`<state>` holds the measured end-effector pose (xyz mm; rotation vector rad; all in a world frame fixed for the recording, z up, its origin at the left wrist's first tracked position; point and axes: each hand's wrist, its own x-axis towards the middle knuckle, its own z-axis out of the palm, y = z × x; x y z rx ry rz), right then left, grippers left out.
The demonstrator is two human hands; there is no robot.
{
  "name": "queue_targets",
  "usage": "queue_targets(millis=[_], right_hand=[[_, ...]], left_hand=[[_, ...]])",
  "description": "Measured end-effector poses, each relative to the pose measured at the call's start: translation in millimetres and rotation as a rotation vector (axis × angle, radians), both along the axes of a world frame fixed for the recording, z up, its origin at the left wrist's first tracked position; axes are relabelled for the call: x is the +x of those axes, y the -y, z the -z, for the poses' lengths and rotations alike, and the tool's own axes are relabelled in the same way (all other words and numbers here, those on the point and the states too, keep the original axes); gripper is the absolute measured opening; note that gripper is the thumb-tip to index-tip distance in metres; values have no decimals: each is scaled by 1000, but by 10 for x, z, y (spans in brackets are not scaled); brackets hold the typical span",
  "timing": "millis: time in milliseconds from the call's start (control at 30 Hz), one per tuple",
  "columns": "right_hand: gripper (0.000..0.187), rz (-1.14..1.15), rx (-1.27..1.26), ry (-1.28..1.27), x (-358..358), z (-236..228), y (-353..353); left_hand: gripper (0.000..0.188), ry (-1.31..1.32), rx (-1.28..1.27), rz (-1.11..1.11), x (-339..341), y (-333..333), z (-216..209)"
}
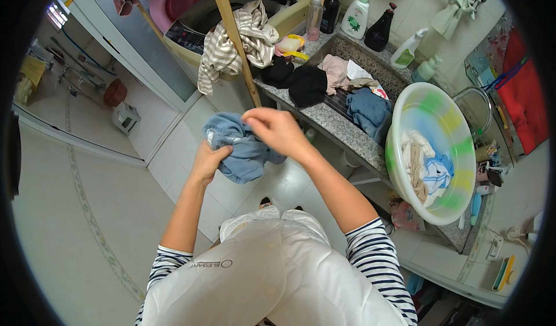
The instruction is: The person hand washes several small garments in a basin of soapy water, repeatedly submerging, rubbing, and wringing them. The person then removes a blue garment, wrings it out, and places it on the counter.
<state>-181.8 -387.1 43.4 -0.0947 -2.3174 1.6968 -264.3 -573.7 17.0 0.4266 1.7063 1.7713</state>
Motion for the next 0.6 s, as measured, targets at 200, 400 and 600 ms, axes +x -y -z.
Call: queue_targets(millis=[200, 400, 600], right_hand=[[24, -102, 109, 73, -5, 453, -43], [9, 72, -722, 129, -7, 68, -250], [20, 314, 113, 13, -134, 40, 163]], left_hand=[[57, 110, 53, 226, -132, 175, -69], [59, -324, -361, 225, -386, 391, 116], [63, 340, 91, 223, -243, 225, -18]])
